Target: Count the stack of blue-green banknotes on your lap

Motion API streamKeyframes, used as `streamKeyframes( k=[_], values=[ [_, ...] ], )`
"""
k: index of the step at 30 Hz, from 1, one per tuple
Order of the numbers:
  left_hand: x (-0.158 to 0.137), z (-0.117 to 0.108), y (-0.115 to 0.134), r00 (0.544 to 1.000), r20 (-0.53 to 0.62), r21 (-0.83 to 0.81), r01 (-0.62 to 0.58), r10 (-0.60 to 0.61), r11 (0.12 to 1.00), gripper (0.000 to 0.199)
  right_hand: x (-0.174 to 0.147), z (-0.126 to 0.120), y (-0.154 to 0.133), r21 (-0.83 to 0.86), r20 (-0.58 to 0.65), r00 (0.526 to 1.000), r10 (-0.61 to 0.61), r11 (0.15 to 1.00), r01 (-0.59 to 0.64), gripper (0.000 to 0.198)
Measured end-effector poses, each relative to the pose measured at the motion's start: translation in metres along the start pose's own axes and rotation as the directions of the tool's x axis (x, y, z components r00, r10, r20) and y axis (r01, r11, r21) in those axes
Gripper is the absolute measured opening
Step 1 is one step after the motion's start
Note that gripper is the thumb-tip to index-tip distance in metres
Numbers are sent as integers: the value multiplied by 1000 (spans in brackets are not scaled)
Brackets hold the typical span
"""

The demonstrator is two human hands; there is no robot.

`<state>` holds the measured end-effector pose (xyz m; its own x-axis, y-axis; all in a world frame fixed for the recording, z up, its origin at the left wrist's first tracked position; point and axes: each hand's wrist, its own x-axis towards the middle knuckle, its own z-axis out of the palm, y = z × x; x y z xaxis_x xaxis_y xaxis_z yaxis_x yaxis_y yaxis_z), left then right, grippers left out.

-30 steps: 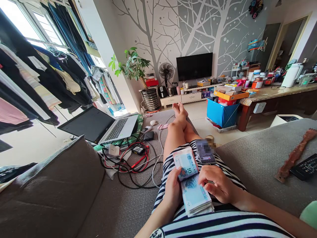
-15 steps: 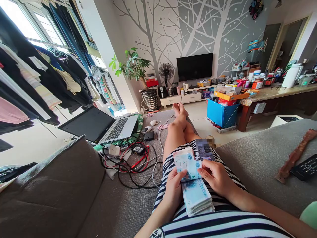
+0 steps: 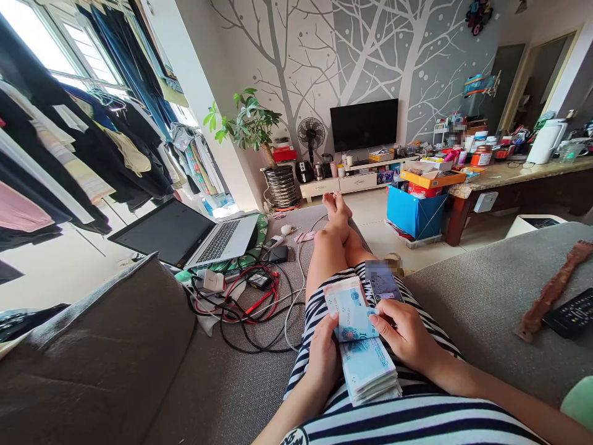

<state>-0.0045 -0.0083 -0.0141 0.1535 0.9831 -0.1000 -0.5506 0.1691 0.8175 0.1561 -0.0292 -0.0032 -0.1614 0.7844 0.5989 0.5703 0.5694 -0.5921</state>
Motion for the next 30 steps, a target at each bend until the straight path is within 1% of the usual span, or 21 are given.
streamKeyframes(
  k=[3, 6, 9, 11, 13, 16, 23, 26, 30],
  values=[
    [0, -2, -1, 999, -17, 40, -32, 32, 999, 19, -1, -2, -2, 35, 14, 997, -78, 996, 78, 20],
    [0, -3, 0, 1000, -3, 35, -5, 5, 999, 19, -3, -3, -2, 75, 46, 987, -154, 986, 150, 17],
    [-2, -3, 1, 1000, -5, 17, 29, -29, 999, 18, -5, -4, -2, 115, 73, 976, -205, 974, 196, 14],
    [-2, -3, 1, 1000, -10, 16, 15, -15, 1000, 17, -6, -4, -2, 141, 79, 970, -231, 966, 219, 13],
    [-1, -4, 0, 1000, 10, 8, 6, -6, 1000, 18, -6, -5, -2, 160, 81, 963, -258, 957, 243, 12],
    [0, -6, -2, 999, 39, -18, 16, -15, 1000, 21, -6, -7, -3, 169, 98, 952, -291, 947, 272, 14],
    [2, -7, -3, 999, 48, -65, 9, -6, 998, 21, -6, -8, -5, 177, 123, 941, -314, 940, 290, 16],
    [3, -6, -4, 999, 45, -65, 4, -1, 998, 20, -6, -8, -4, 176, 127, 939, -321, 939, 297, 15],
    [3, -7, -5, 1000, 22, -40, 1, 0, 999, 18, -6, -7, -2, 187, 103, 926, -365, 921, 342, 14]
  ],
)
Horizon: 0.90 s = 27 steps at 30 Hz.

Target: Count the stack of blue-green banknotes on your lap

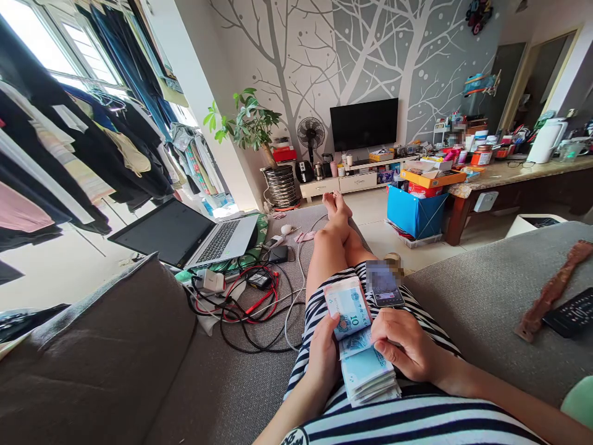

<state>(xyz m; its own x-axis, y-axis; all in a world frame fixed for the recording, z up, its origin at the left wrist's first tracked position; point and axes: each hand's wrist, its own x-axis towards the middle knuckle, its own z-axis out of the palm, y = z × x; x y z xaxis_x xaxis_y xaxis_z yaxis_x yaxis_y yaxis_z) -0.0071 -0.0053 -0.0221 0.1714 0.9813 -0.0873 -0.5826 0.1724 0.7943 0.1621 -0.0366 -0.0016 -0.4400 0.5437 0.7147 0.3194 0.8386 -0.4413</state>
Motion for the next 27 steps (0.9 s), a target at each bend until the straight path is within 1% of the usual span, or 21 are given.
streamKeyframes(
  k=[6, 10, 12, 13, 15, 17, 19, 21, 27],
  values=[
    [0, 1, 1, 1000, -22, 13, 8, -7, 1000, 22, 0, -3, -1, 36, 38, 999, -9, 999, 7, 16],
    [-1, 5, 3, 1000, -20, 10, 0, 0, 1000, 21, 0, -3, -2, 77, 77, 997, -23, 997, 17, 32],
    [-1, 7, 4, 1000, -13, -4, 8, -8, 1000, 18, 0, -2, -1, 76, 49, 999, 0, 997, -3, 39],
    [-2, 8, 4, 1000, -8, -11, 16, -16, 1000, 15, 1, -1, 0, 56, 20, 999, 40, 998, -41, 41],
    [-4, 9, 5, 999, 6, -19, 32, -32, 999, 9, 2, 1, 2, -9, -50, 982, 180, 983, -181, 38],
    [-6, 8, 6, 998, 26, -23, 50, -49, 998, 14, 3, 3, 5, -64, -107, 937, 334, 938, -341, 35],
    [-7, 7, 5, 997, 37, -29, 64, -63, 997, 16, 5, 4, 7, -90, -135, 897, 421, 896, -434, 34],
    [-7, 6, 4, 997, 40, -28, 69, -68, 997, 11, 6, 5, 8, -104, -146, 886, 441, 883, -457, 34],
    [-3, 5, 3, 996, 47, 3, 71, -71, 997, 9, 6, 6, 8, -142, -165, 887, 431, 880, -454, 36]
  ],
)
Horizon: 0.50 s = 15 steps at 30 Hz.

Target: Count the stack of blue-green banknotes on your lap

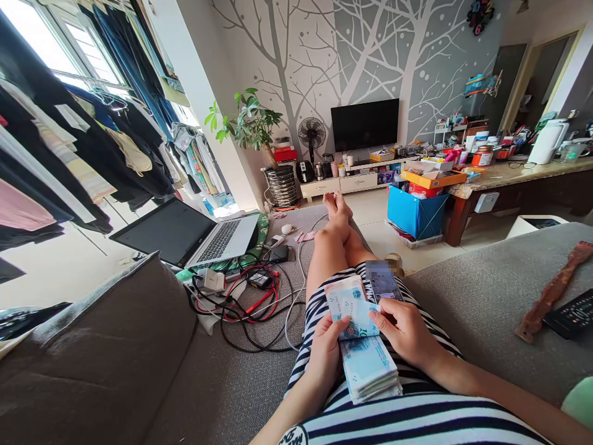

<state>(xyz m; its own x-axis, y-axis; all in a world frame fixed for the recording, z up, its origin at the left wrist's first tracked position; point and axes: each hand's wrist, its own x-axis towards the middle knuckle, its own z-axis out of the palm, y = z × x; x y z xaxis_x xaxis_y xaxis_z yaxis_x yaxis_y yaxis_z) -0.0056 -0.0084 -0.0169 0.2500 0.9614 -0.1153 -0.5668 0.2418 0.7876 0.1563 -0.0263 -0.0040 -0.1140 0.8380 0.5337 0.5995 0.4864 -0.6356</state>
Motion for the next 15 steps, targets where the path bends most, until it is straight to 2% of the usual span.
streamKeyframes(
  k=[5, 10, 15],
  values=[
    [4, -4, -1, 997, -20, 27, -68, 69, 997, 18, -2, -5, -4, 25, 11, 995, -98, 995, 97, 31],
    [2, -2, 3, 999, -27, 70, -31, 33, 997, 27, -3, -9, -5, 113, 53, 958, -281, 955, 273, 16],
    [1, 0, 5, 998, -29, 71, -62, 64, 996, 28, -5, -11, -5, 118, 43, 933, -357, 929, 351, 8]
  ],
)
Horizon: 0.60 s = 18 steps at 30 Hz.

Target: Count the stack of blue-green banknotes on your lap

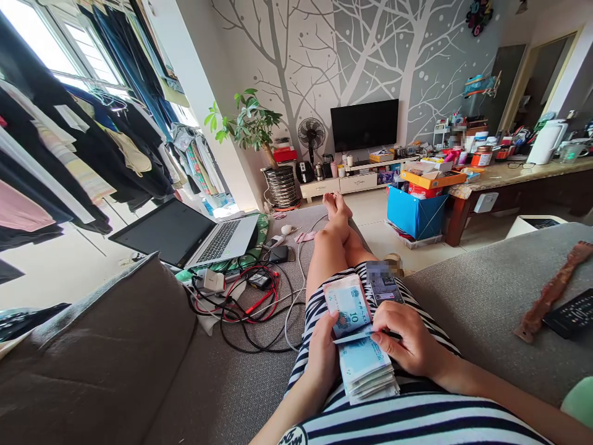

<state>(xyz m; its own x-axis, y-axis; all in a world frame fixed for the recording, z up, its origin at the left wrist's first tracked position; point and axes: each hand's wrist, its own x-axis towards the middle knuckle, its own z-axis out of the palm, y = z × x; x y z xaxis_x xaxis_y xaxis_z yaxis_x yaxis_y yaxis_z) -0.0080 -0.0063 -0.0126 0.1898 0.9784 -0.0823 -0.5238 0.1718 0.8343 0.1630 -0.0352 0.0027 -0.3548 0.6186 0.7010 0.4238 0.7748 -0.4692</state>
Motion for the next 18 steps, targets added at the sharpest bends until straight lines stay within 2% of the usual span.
streamKeyframes(
  k=[4, 10, 18],
  values=[
    [2, -2, -3, 1000, 29, -6, -12, 12, 1000, 32, 0, -3, -4, 14, 21, 997, -69, 998, 69, 6],
    [5, -5, -9, 999, -18, -28, -47, 47, 998, 30, 1, -4, -7, 54, 116, 986, -122, 992, 116, 9],
    [6, -8, -10, 999, -17, -11, -34, 34, 999, 32, 4, -8, -13, 73, 175, 979, -103, 993, 92, 13]
  ],
)
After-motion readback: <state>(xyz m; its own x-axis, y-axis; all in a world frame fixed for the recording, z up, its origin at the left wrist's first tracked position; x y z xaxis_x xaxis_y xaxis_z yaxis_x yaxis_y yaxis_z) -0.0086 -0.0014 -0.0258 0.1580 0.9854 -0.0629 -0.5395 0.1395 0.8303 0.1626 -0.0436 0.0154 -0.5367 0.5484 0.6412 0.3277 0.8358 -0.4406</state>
